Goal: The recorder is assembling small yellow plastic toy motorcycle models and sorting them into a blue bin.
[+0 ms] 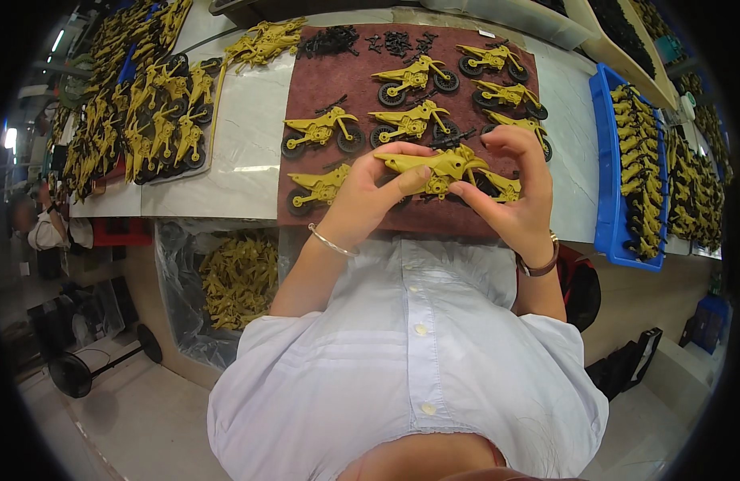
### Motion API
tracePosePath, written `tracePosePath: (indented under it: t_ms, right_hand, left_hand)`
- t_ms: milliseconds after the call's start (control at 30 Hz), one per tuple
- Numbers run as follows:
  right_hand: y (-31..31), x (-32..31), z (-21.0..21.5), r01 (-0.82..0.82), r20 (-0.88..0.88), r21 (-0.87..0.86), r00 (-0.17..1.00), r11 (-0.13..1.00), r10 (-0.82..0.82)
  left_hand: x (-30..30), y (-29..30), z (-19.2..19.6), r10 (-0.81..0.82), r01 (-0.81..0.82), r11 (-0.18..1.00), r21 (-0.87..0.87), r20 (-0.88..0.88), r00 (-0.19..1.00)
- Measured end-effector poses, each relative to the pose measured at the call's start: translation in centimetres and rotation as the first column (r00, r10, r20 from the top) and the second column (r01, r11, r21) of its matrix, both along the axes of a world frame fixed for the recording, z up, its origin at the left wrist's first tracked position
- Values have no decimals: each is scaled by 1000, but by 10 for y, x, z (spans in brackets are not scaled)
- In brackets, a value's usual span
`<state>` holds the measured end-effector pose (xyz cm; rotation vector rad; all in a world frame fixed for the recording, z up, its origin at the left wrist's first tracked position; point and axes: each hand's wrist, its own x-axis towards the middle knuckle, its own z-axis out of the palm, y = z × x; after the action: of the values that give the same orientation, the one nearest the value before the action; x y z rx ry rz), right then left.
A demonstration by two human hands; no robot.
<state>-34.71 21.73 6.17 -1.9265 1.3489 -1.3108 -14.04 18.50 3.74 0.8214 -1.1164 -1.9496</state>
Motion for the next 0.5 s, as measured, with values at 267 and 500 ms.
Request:
tracePosePath:
  t_ms: [267, 500]
  right_hand:
    - [-1, -9, -18, -369, 602, 411, 796, 834, 56]
    - [-1, 5, -33, -284, 616, 287, 786, 915, 51]
  left_hand:
    - [1, 0, 4, -23, 34, 993, -117, 95, 995]
    - [3, -6, -11, 137, -94, 948, -304, 121, 983]
